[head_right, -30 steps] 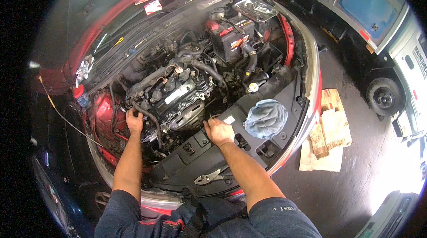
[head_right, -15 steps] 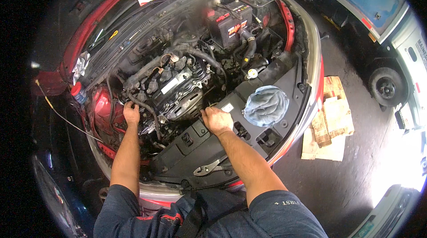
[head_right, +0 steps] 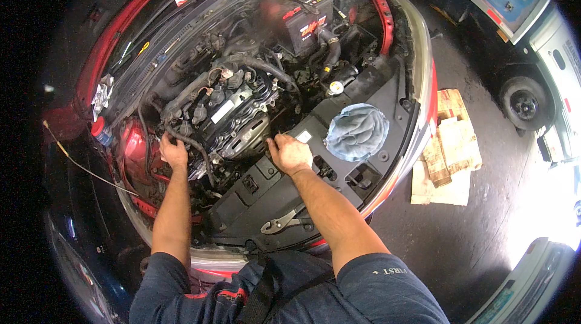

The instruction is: The person works on a car engine with the hood open, using pliers to remove a hose clamp and disconnect a hose. They then reposition the engine cover and reconnect the hose, securing it with the clamp.

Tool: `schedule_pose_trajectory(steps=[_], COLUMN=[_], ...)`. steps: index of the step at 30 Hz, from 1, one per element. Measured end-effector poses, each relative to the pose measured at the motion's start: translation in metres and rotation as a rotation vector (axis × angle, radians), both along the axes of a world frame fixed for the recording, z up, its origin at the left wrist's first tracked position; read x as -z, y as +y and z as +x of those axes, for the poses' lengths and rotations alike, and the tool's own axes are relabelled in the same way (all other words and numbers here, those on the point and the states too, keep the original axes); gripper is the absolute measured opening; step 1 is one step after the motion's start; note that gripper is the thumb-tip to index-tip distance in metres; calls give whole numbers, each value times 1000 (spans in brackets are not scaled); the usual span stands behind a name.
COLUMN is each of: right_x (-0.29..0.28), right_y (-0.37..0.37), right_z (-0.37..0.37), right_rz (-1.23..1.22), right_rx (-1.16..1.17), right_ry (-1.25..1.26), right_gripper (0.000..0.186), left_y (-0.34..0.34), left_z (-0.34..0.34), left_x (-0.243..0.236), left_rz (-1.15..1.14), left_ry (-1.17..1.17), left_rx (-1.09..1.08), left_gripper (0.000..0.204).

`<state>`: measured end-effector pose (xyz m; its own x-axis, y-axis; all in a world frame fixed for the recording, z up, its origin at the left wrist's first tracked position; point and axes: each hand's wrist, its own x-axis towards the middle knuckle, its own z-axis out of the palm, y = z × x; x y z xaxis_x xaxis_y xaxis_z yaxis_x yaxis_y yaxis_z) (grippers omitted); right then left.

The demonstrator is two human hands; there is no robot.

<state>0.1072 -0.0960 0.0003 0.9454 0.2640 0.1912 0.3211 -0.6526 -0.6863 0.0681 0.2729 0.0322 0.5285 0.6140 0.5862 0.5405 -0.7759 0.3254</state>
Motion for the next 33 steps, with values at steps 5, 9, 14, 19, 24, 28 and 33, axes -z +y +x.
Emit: schedule_pose_trajectory(steps=[5,9,14,19,24,28,33], right_x=[-3,1,9,13,7,-2,-3], right_y=[-5,-9,-9,-12,-11,-8,-6], right_z=[5,7,13,19,16,11,11], right_rz=[43,127,225,235,220,149,154], right_rx=[9,1,60,39,8,38,68], right_ry=[181,178,216,182,148,183,174], right_gripper=[24,22,24,26,29,29,24], left_y=[-135,-241,-265,-248,-248,-244,-239], left_z=[-12,-40,-14,5,16,18,15], left_x=[14,23,21,26,27,22,21], left_rz=[11,-332,-649,-651,-665,-733,-777], left_ry=[-325,-26,65,131,115,152,208], left_rx=[409,837,991,1061,974,973,983], left_gripper=[53,44,40,35,24,21,26])
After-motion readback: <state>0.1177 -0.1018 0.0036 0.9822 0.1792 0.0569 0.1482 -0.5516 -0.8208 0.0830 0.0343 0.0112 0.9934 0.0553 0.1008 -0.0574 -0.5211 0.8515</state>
